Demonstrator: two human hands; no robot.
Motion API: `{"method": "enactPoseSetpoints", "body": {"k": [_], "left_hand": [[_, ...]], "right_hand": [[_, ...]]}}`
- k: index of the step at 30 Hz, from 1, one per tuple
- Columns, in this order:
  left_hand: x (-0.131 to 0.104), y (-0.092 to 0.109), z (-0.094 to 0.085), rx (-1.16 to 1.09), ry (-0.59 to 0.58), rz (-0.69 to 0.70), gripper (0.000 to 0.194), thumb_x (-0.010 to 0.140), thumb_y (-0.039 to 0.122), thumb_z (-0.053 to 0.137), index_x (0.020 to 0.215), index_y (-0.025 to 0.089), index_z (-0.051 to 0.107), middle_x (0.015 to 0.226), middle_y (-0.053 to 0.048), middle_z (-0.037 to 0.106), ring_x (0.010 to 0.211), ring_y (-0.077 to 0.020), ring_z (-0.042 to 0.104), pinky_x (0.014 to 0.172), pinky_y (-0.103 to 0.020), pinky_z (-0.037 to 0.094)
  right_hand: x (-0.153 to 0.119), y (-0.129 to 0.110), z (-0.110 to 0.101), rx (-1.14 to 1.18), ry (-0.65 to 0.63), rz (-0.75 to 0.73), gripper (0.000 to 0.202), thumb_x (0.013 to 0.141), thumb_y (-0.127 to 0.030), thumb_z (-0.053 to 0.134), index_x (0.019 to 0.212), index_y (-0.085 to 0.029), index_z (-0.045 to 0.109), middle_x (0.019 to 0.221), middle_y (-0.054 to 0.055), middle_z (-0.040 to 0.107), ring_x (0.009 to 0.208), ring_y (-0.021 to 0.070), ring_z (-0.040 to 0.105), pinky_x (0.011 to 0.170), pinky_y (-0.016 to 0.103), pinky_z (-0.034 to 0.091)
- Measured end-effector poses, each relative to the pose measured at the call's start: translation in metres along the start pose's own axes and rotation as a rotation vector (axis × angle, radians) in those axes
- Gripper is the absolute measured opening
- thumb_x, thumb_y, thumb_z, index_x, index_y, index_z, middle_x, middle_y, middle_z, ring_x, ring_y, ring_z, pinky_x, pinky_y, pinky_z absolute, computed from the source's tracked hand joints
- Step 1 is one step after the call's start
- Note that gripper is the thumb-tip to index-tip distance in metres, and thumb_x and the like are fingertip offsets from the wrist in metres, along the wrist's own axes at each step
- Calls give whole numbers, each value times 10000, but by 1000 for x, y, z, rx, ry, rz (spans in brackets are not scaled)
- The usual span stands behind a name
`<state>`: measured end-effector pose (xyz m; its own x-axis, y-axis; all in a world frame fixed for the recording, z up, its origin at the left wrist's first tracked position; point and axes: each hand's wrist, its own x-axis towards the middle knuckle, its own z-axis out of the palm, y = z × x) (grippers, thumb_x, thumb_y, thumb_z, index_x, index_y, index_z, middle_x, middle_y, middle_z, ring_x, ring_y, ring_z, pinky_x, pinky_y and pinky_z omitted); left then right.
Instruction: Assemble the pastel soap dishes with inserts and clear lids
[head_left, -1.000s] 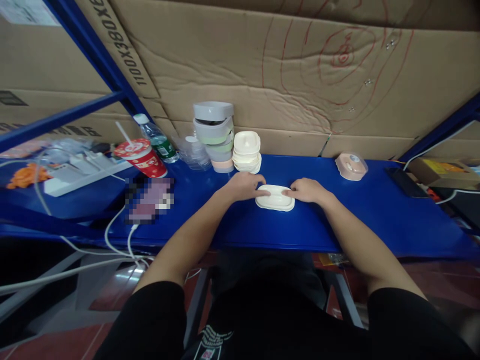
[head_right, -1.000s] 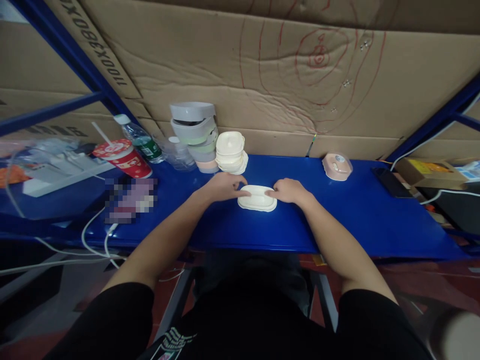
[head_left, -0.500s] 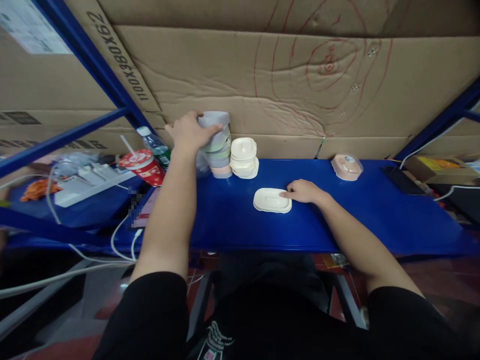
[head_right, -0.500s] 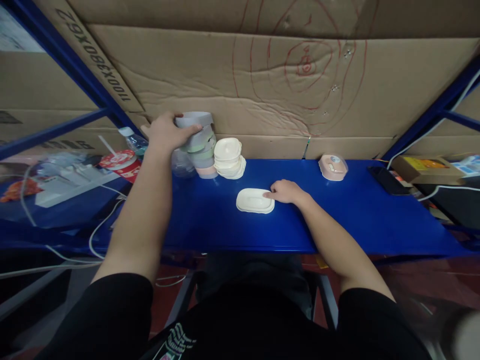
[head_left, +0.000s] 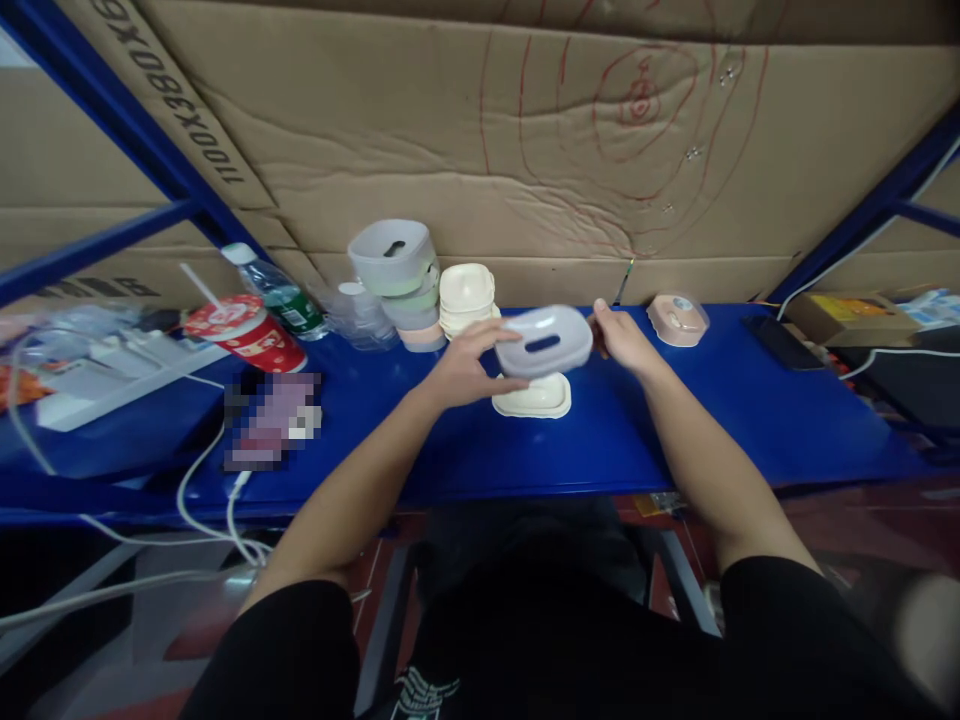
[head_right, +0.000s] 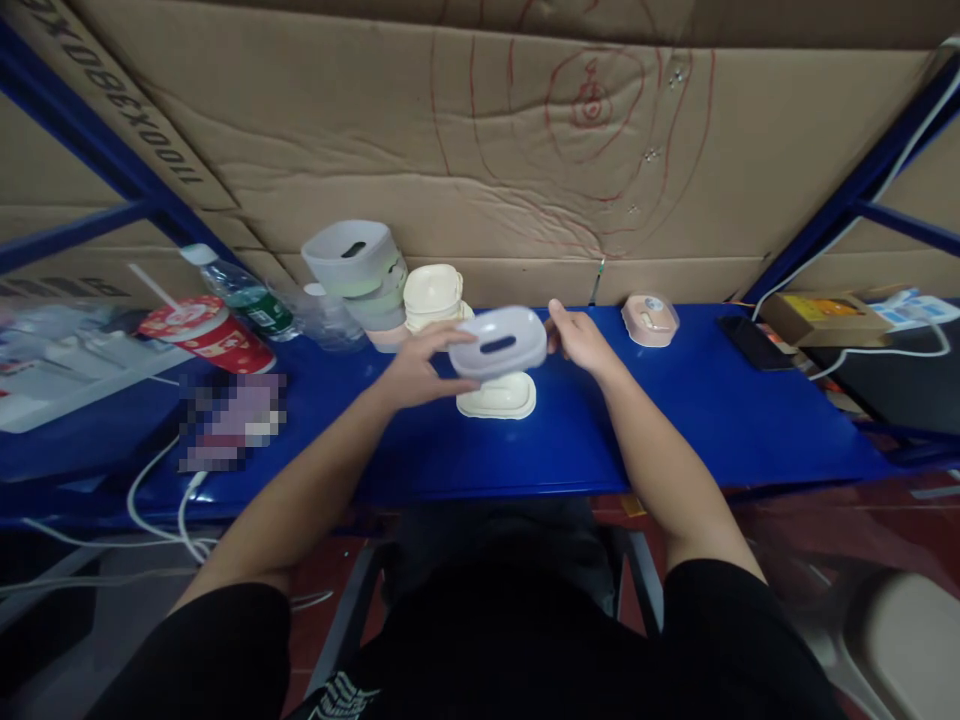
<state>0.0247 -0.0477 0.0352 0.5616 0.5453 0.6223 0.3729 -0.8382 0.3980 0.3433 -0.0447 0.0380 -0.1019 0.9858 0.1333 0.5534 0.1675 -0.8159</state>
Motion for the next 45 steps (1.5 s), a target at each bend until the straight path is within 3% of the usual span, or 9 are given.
{"method": "enactPoseSetpoints", "body": {"k": [3, 10, 15, 24, 31, 36, 39, 41, 45], "left_hand": [[-13, -9, 17, -123, -207, -8, 599, 785, 494, 928, 1297, 253, 732, 1500, -151, 666, 1372, -316, 653, 1187, -544, 509], [-23, -18, 17, -163, -414, -129, 623, 764, 393, 904, 1347, 252, 737, 1627, -174, 554, 1467, -344, 590, 1242, -568, 461], [-24, -24, 24, -165, -449, -194, 634, 760, 369, 899, 1361, 239, 741, 1670, -170, 524, 1511, -340, 557, 1271, -534, 432], [-27, -33, 20, -99, -479, -177, 646, 770, 335, 923, 1386, 254, 745, 1682, -159, 519, 1513, -319, 565, 1250, -514, 463], [-30, -48, 25, -81, -486, -203, 675, 794, 389, 921, 1431, 271, 732, 1768, -133, 384, 1592, -334, 460, 1297, -519, 395], [-29, -43, 21, 2, -485, -182, 668, 793, 424, 922, 1422, 290, 738, 1737, -113, 450, 1547, -342, 516, 1260, -500, 435], [-24, -31, 11, 89, -416, -140, 644, 774, 483, 932, 1357, 263, 767, 1629, -137, 588, 1448, -339, 611, 1214, -475, 469], [-20, -27, 0, 133, -267, -127, 524, 834, 521, 875, 1273, 251, 786, 1423, -126, 743, 1246, -296, 726, 1097, -432, 539], [-21, -39, -32, 316, 315, -274, 274, 967, 508, 700, 1041, 250, 753, 962, -57, 773, 899, -240, 719, 907, -425, 544]], "right_hand": [[-2, -2, -1, -71, -179, 35, 950, 872, -1039, 295, 730, -193, 704, 651, 66, 687, 545, 156, 553, 567, 307, 411], [-3, -1, 13, -386, -427, 6, 689, 891, -864, 600, 735, -201, 707, 726, 54, 767, 679, 177, 665, 641, 281, 429], [-1, 2, 22, -515, -420, -9, 477, 935, -670, 694, 826, -206, 723, 767, 45, 793, 764, 205, 729, 681, 278, 442], [-1, 14, 39, -470, -385, -151, 471, 1020, -592, 614, 1197, -172, 732, 880, 70, 798, 793, 222, 719, 676, 281, 414], [-4, 8, 43, -640, -340, -132, 405, 1084, -496, 533, 1299, -206, 717, 1050, 89, 823, 908, 251, 736, 713, 302, 418], [-5, 6, 45, -665, -305, -108, 412, 1101, -498, 507, 1317, -217, 716, 1116, 91, 827, 936, 259, 742, 715, 309, 421], [-3, 7, 45, -631, -319, -109, 393, 1105, -494, 510, 1277, -218, 731, 1133, 89, 827, 948, 252, 745, 732, 300, 433], [-2, 8, 44, -602, -334, -108, 394, 1106, -503, 509, 1242, -217, 743, 1133, 88, 827, 954, 249, 746, 739, 293, 439], [-1, 12, 43, -565, -342, -104, 455, 1099, -569, 496, 1230, -219, 755, 1128, 88, 825, 961, 249, 743, 750, 296, 453]]}}
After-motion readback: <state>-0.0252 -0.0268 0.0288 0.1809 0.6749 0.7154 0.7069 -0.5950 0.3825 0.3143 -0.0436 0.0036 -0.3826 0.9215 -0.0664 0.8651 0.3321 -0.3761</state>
